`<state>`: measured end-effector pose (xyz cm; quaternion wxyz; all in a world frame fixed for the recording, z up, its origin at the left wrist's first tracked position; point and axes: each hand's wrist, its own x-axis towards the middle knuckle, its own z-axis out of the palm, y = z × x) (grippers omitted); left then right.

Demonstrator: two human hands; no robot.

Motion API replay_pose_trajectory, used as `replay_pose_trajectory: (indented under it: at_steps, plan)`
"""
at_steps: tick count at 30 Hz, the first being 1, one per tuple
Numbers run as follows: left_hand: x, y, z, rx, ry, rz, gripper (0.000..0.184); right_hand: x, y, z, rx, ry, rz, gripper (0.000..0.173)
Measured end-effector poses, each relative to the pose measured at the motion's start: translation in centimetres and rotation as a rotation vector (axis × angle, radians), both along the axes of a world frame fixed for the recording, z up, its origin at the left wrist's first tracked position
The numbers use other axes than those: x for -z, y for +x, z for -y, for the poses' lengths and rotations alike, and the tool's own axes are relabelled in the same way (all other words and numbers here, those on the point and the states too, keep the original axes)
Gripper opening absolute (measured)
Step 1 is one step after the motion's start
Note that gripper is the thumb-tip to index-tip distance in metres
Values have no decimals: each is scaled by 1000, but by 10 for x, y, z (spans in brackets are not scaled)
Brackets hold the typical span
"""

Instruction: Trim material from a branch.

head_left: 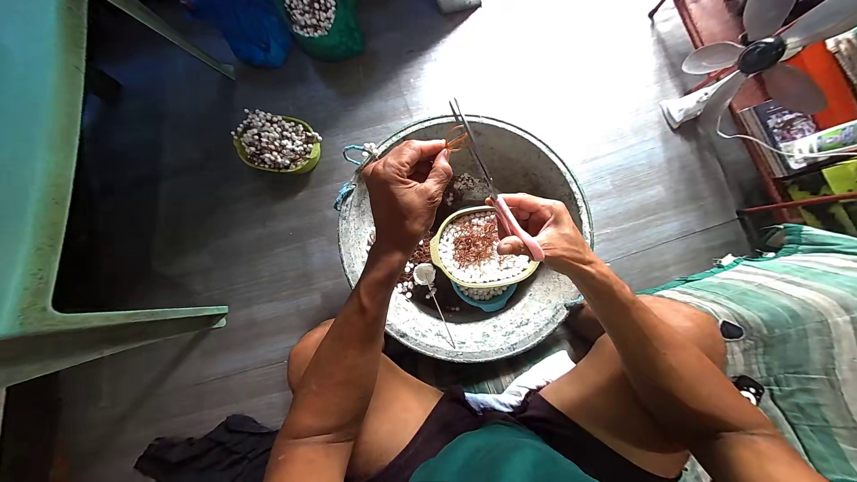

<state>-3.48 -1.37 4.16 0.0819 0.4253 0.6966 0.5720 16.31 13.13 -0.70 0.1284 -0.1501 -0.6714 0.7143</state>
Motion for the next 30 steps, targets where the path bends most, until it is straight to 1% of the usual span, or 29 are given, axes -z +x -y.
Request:
replay_pose_trajectory:
  at_steps: [5, 12, 16, 22, 24, 30]
  plan:
    - [1, 1, 0, 9, 5, 9, 10, 1, 1, 1, 18, 11, -6, 75]
    - [7, -9, -18, -31, 74, 25, 11, 6, 1, 1, 40, 47, -18, 69]
    - [9, -10, -19, -21, 52, 70, 10, 8, 1, 0, 57, 84, -7, 69]
    - [9, -7, -21, 14, 94, 171, 10, 9, 1, 1, 68, 90, -23, 65]
    - [9, -7, -21, 16, 93, 187, 10, 9, 0, 1, 79, 111, -34, 62]
    - [8, -8, -19, 33, 62, 230, 11, 5, 4, -3, 114, 140, -47, 61]
